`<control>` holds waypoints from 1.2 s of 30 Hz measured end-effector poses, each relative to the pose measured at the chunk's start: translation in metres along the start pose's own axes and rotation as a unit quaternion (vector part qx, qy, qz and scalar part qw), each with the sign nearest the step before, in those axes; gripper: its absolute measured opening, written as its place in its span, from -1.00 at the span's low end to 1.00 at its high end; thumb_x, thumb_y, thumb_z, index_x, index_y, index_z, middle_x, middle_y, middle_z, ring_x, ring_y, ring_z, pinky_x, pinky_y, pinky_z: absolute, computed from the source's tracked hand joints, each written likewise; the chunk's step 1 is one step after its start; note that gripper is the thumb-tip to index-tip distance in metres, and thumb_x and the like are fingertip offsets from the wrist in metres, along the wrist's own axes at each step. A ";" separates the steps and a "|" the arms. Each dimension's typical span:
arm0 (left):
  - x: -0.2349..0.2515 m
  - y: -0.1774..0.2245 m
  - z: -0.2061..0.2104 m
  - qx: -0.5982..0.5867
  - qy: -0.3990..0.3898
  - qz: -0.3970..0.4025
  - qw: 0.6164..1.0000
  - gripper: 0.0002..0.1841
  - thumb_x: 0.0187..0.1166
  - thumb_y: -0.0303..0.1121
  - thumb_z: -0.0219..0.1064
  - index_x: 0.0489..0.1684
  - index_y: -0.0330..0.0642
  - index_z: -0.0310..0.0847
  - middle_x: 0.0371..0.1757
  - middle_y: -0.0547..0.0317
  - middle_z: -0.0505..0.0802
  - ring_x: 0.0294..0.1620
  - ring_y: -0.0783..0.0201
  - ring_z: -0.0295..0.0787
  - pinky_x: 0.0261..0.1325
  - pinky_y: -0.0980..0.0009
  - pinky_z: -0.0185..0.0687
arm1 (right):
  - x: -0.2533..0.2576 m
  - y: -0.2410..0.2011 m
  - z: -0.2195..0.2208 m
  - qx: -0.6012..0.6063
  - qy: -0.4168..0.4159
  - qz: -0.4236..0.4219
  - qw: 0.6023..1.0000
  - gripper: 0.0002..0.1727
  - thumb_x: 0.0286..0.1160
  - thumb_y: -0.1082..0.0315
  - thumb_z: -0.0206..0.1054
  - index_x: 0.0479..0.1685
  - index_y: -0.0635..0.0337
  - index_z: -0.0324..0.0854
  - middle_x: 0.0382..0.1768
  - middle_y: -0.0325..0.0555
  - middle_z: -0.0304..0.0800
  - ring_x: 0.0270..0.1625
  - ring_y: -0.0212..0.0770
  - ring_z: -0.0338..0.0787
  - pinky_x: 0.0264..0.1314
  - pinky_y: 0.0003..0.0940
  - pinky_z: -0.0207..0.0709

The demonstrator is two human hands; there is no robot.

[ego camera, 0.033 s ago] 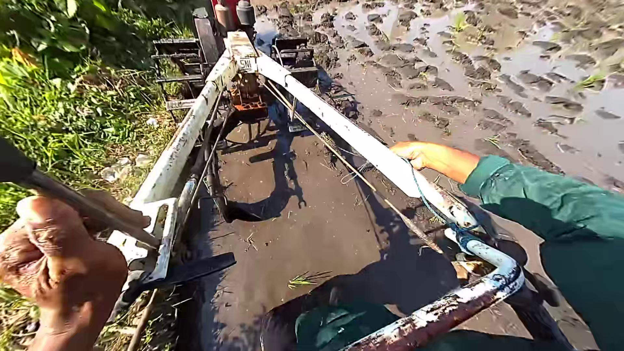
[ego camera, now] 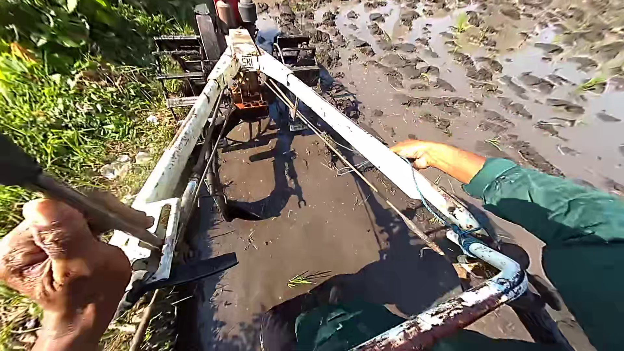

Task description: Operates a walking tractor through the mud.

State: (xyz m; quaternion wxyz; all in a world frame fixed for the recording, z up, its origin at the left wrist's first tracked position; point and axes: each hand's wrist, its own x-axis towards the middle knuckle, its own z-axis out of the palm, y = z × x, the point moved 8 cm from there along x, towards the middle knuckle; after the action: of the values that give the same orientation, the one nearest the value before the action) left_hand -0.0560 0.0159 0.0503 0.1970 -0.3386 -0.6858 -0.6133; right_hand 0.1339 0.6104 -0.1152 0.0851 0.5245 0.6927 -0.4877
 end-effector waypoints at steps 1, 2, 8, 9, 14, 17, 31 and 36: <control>-0.002 -0.002 0.000 0.002 -0.003 0.003 1.000 -0.54 0.88 0.03 -0.16 -0.30 0.02 0.55 -0.39 0.35 0.83 -0.39 0.27 0.86 -0.28 0.21 0.85 | 0.006 -0.006 -0.011 0.013 0.019 0.004 1.000 -0.63 0.74 0.09 0.16 0.13 0.24 0.57 -0.15 -0.01 0.66 -0.20 -0.13 0.60 -0.14 -0.04 0.49; -0.005 -0.005 -0.003 -0.006 -0.001 0.005 1.000 -0.52 0.89 0.02 -0.16 -0.32 -0.03 0.54 -0.40 0.28 0.84 -0.40 0.20 0.87 -0.30 0.17 0.86 | 0.011 -0.015 -0.021 0.048 0.033 0.011 0.998 -0.61 0.76 0.07 0.09 0.22 0.21 0.53 -0.04 -0.01 0.74 -0.13 -0.15 0.65 -0.08 -0.07 0.47; -0.004 -0.005 -0.003 0.027 0.014 -0.006 1.000 -0.46 0.87 0.10 -0.16 -0.38 -0.03 0.54 -0.45 0.26 0.85 -0.45 0.17 0.88 -0.36 0.14 0.87 | 0.006 -0.128 0.008 0.077 -0.005 -0.100 0.992 -0.80 0.80 0.12 0.12 -0.13 0.02 0.46 -0.66 -0.39 0.29 -0.75 -0.46 0.28 -0.67 -0.55 0.37; -0.004 -0.005 -0.003 0.026 0.010 -0.002 1.000 -0.47 0.87 0.10 -0.16 -0.38 -0.03 0.54 -0.45 0.25 0.85 -0.45 0.16 0.88 -0.35 0.13 0.86 | 0.006 -0.144 0.023 0.039 -0.020 -0.120 0.992 -0.78 0.80 0.13 0.14 0.03 0.07 0.51 -0.60 -0.33 0.36 -0.72 -0.43 0.34 -0.63 -0.52 0.42; -0.003 -0.005 0.002 0.057 -0.011 -0.011 0.998 -0.43 0.91 0.03 -0.30 -0.39 -0.07 0.51 -0.49 0.31 0.79 -0.44 0.29 0.84 -0.31 0.30 0.82 | 0.003 -0.212 0.085 -0.079 -0.039 -0.235 0.968 -0.62 0.88 0.12 0.04 0.35 0.20 0.52 -0.47 -0.23 0.42 -0.68 -0.41 0.39 -0.59 -0.48 0.45; 0.000 0.000 0.005 0.102 -0.008 0.014 0.995 -0.39 0.91 0.00 -0.26 -0.39 -0.20 0.57 -0.52 0.22 0.75 -0.49 0.30 0.78 -0.37 0.28 0.73 | 0.006 -0.225 0.103 -0.082 -0.013 -0.285 0.955 -0.49 0.85 -0.09 0.02 0.11 0.17 0.69 -0.55 -0.26 0.38 -0.71 -0.39 0.29 -0.60 -0.41 0.39; -0.006 0.017 0.021 0.005 -0.014 -0.002 1.000 -0.53 0.77 0.28 -0.05 -0.30 0.31 0.68 -0.41 0.71 0.83 -0.42 0.64 0.80 -0.34 0.63 0.76 | 0.052 -0.288 0.138 -0.321 0.017 -0.491 0.810 -0.32 0.26 0.26 0.63 0.43 0.32 0.58 0.31 0.40 0.61 0.38 0.36 0.62 0.45 0.34 0.41; -0.009 0.025 0.034 0.023 -0.005 -0.020 1.000 -0.55 0.74 0.30 -0.06 -0.34 0.30 0.57 -0.46 0.80 0.78 -0.42 0.73 0.77 -0.34 0.72 0.70 | 0.091 -0.255 0.188 0.001 -0.145 -0.429 0.892 0.45 0.03 0.45 0.69 0.91 0.23 -0.48 0.79 0.34 0.06 0.76 0.12 0.27 0.75 -0.03 0.24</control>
State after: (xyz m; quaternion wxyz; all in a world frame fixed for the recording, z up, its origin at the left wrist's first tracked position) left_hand -0.0272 0.0480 0.0564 0.1897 -0.3233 -0.7073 -0.5993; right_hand -0.1865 0.5315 -0.1186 -0.0334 0.0998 0.8297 -0.5482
